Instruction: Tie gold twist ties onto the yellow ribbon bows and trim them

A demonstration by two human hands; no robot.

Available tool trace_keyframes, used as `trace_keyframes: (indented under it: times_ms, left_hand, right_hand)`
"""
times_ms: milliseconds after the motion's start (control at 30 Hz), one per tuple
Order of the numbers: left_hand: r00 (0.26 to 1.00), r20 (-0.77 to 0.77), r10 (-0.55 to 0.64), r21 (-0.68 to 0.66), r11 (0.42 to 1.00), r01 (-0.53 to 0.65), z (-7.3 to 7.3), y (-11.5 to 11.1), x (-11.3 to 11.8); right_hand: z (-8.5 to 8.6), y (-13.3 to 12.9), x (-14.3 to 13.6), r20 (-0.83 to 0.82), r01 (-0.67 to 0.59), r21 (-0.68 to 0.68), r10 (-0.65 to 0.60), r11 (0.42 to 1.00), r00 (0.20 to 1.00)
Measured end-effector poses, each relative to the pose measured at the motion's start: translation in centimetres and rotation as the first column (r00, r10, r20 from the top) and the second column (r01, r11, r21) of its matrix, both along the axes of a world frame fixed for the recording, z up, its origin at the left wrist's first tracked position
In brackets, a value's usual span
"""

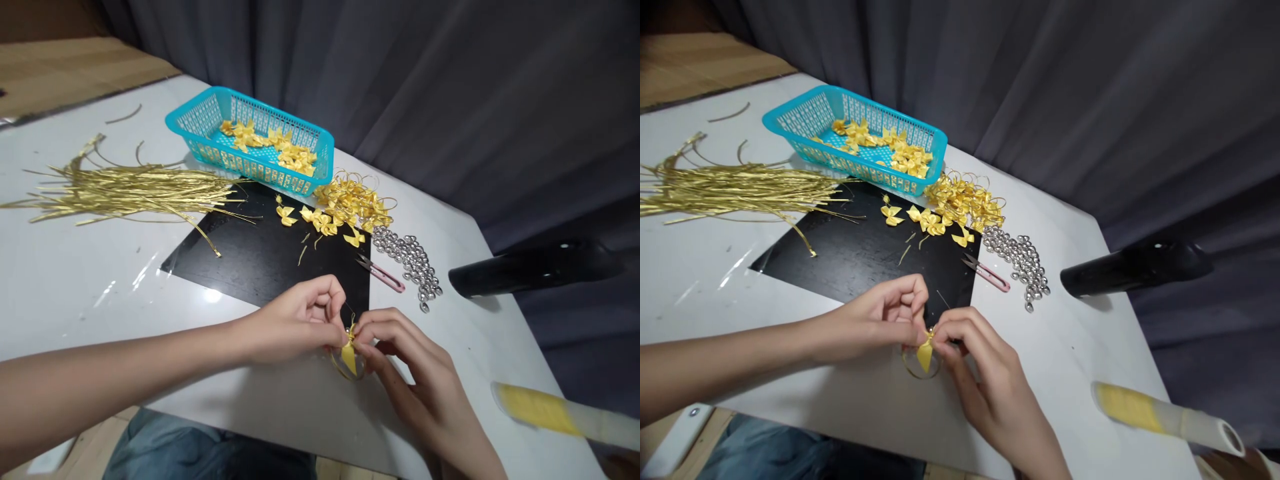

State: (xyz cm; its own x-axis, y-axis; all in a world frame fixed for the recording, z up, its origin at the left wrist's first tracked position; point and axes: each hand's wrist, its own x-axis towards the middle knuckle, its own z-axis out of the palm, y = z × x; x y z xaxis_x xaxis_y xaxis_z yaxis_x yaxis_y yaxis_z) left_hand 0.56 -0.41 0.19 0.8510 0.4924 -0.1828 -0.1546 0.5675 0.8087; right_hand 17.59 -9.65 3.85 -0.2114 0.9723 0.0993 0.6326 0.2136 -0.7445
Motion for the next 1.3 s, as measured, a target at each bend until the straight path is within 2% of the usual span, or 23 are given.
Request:
trace_keyframes:
  times_ms: [267, 900, 967, 1033, 1100, 1167, 1233, 1300]
  left_hand:
    - [1.0, 0.016, 0.013, -0.009, 1.0, -0.013, 0.1, 0.0, 0.0]
    - [1.0, -0.001, 0.01, 0.002, 1.0, -0.01, 0.1, -0.2, 0.1]
    - [1.0, -0.001, 0.013, 0.039, 0.999, -0.013, 0.1, -0.2, 0.0]
    - [0.998, -0.022, 0.057, 0.181, 0.982, -0.052, 0.1, 0.0, -0.1]
    - [0.988, -0.059, 0.141, 0.426, 0.899, -0.102, 0.1, 0.2, -0.3]
    - [0.973, -0.08, 0.218, 0.659, 0.744, -0.112, 0.0, 0.6, -0.6]
    - [0.967, -0.079, 0.244, 0.803, 0.591, -0.084, -0.2, 1.0, -0.9]
    - [0.968, -0.077, 0.237, 0.878, 0.476, -0.046, -0.4, 1.4, -1.1]
  right_hand:
    - [0.6, -0.3, 0.1, -0.012, -0.019, -0.034, 0.019, 0.999, 1.0]
    - [0.7, -0.1, 0.4, -0.019, -0.07, -0.064, 0.069, 0.996, 0.997]
    - [0.7, -0.2, 0.4, -0.022, -0.043, -0.05, 0.042, 0.998, 0.999]
    - [0.4, -0.1, 0.7, -0.026, 0.026, 0.01, -0.025, 1.0, 0.999]
    - [-0.1, 0.3, 1.4, -0.035, 0.154, 0.133, -0.15, 0.979, 0.988]
    - [-0.8, 1.1, 2.6, -0.03, 0.308, 0.269, -0.312, 0.913, 0.95]
    - [-1.8, 2.1, 4.1, 0.074, 0.373, 0.32, -0.415, 0.871, 0.907]
    - [-2.9, 3.0, 5.5, 0.226, 0.366, 0.291, -0.435, 0.884, 0.872]
